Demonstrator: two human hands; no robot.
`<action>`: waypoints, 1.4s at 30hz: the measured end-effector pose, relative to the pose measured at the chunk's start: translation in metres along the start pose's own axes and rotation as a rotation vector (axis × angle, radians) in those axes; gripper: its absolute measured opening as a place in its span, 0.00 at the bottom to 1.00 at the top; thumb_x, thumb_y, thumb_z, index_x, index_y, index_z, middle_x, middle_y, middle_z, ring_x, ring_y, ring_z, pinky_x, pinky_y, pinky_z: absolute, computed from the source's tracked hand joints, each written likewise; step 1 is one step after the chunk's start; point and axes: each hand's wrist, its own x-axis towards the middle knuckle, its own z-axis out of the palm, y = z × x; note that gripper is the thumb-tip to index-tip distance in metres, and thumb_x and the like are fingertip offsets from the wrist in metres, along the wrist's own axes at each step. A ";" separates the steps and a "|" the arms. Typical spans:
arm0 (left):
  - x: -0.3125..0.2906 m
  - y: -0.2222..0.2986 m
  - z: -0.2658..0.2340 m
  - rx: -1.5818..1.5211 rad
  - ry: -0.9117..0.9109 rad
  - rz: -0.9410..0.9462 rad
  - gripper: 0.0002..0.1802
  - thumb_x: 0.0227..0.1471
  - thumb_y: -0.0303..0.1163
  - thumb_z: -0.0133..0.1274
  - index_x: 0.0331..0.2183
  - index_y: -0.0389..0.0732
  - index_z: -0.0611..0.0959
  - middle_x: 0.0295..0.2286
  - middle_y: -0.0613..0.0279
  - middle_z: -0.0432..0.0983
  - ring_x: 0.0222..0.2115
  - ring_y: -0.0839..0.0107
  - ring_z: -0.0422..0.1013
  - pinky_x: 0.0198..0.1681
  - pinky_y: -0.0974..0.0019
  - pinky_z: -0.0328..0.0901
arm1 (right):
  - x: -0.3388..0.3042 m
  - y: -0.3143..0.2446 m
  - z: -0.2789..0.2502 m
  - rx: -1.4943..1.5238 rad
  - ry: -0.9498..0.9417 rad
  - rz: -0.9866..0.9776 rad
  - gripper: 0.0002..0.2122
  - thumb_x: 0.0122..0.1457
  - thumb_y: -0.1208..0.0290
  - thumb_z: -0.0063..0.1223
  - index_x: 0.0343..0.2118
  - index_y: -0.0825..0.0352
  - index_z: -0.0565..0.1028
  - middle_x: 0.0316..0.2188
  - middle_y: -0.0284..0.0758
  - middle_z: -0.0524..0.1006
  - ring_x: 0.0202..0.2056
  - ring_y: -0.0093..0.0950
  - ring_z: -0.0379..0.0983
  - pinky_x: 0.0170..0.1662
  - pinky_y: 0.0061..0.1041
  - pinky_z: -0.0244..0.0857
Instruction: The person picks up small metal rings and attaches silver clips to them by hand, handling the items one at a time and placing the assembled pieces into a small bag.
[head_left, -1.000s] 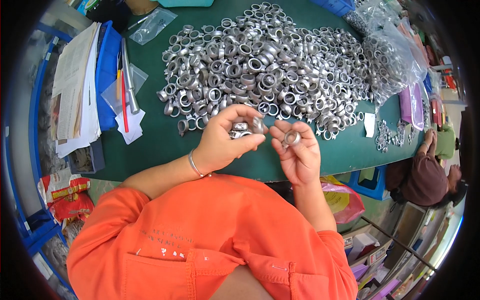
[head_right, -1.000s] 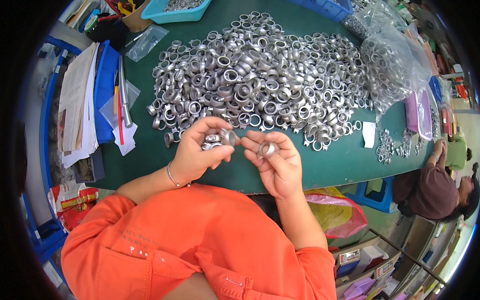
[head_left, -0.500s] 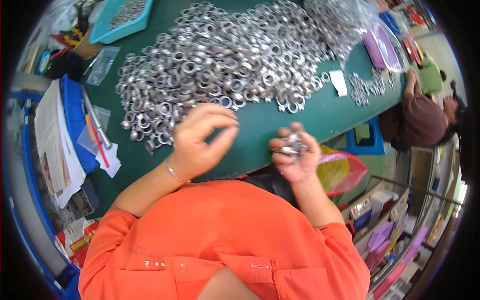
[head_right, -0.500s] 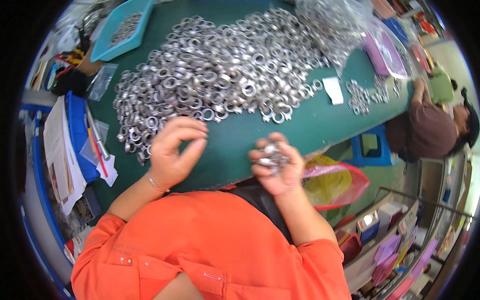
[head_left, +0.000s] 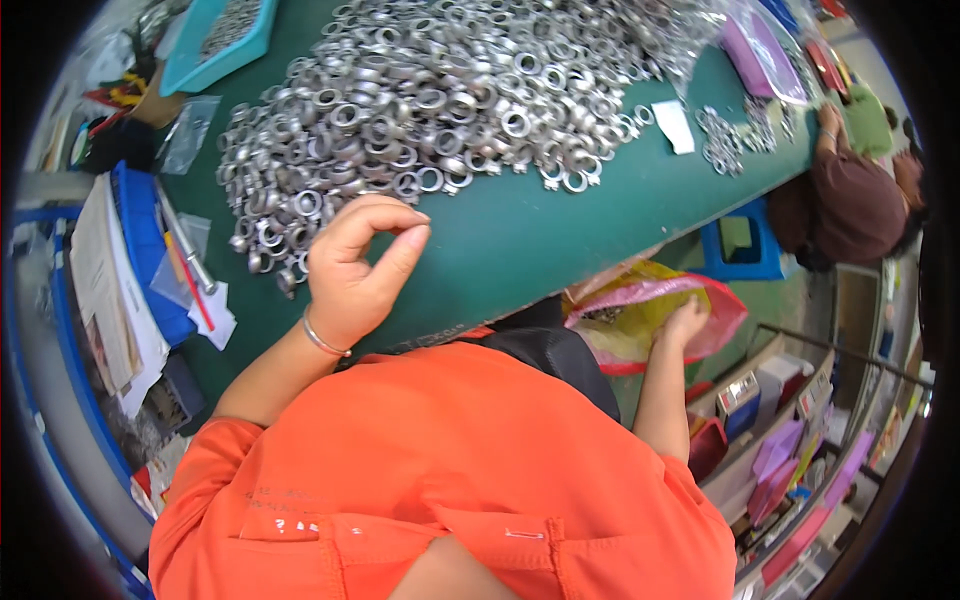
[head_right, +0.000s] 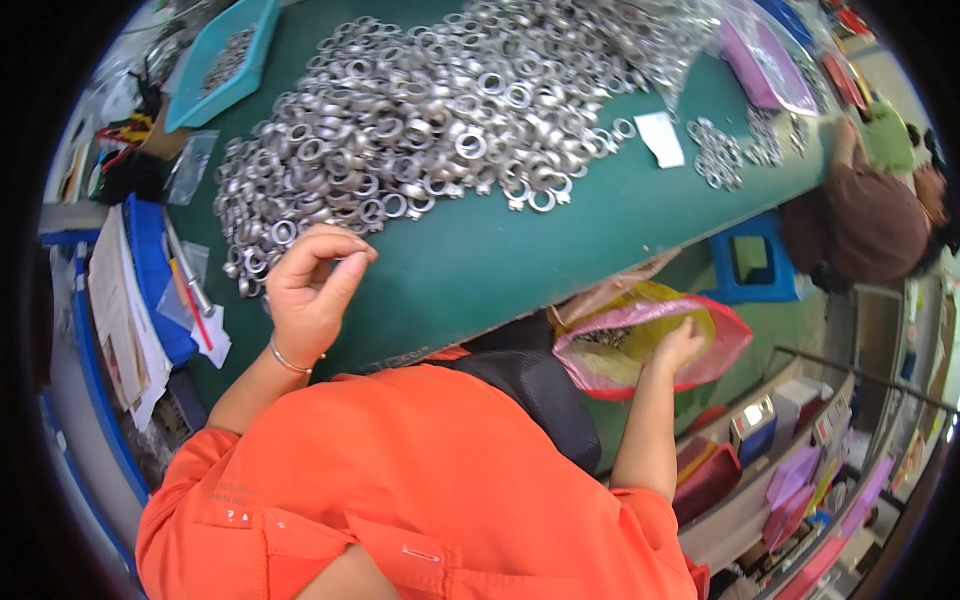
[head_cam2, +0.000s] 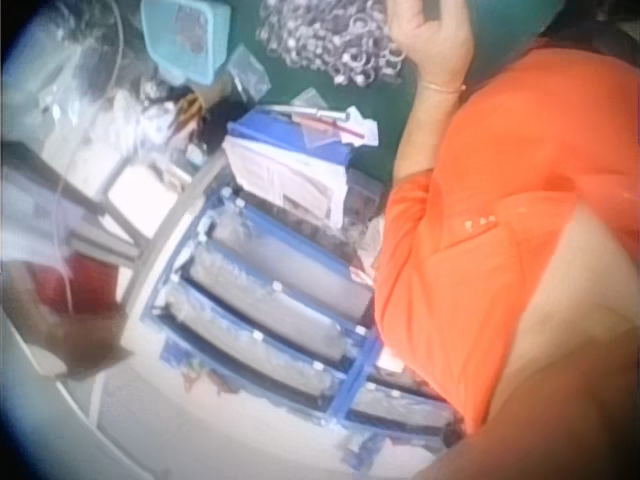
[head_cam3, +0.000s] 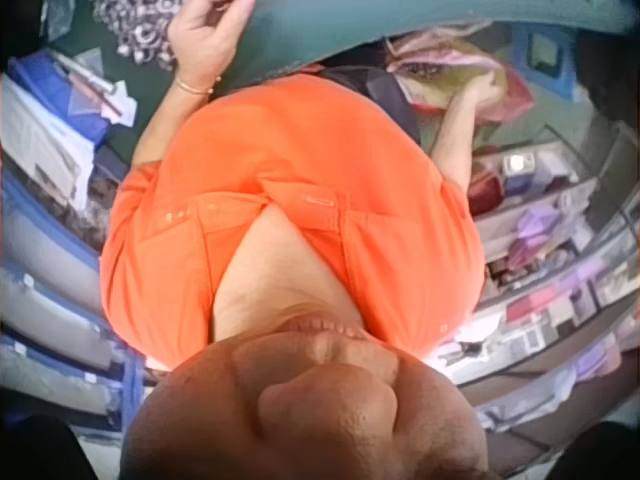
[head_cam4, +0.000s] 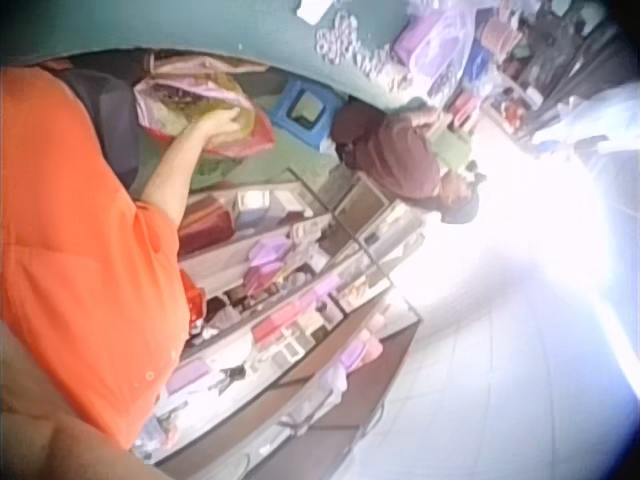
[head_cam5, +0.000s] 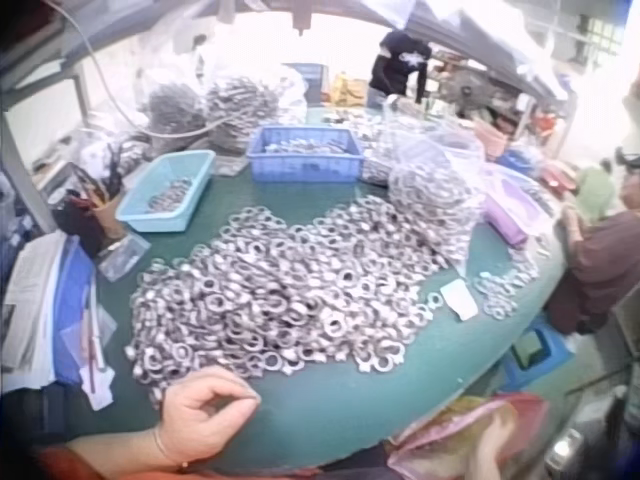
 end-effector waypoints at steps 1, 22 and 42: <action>-0.001 0.000 -0.001 0.011 -0.001 -0.021 0.04 0.46 0.15 0.48 0.29 0.31 0.75 0.29 0.58 0.71 0.30 0.73 0.69 0.35 0.74 0.64 | -0.010 -0.021 0.019 -0.099 0.062 -0.470 0.12 0.56 0.73 0.45 0.42 0.73 0.66 0.37 0.40 0.70 0.37 0.28 0.67 0.43 0.25 0.62; -0.002 -0.011 0.022 -0.146 -0.221 -0.526 0.07 0.47 0.22 0.52 0.32 0.33 0.78 0.30 0.62 0.72 0.30 0.77 0.72 0.36 0.76 0.67 | -0.186 -0.141 0.135 -0.177 -1.083 -1.182 0.05 0.44 0.79 0.55 0.25 0.67 0.71 0.30 0.35 0.70 0.32 0.36 0.65 0.36 0.30 0.59; 0.000 -0.009 0.018 0.240 -0.067 -0.073 0.08 0.42 0.24 0.55 0.29 0.35 0.76 0.29 0.58 0.69 0.21 0.69 0.70 0.24 0.72 0.65 | -0.207 -0.155 0.138 0.001 -1.231 -0.971 0.06 0.48 0.75 0.56 0.25 0.70 0.71 0.25 0.39 0.71 0.27 0.36 0.69 0.30 0.29 0.63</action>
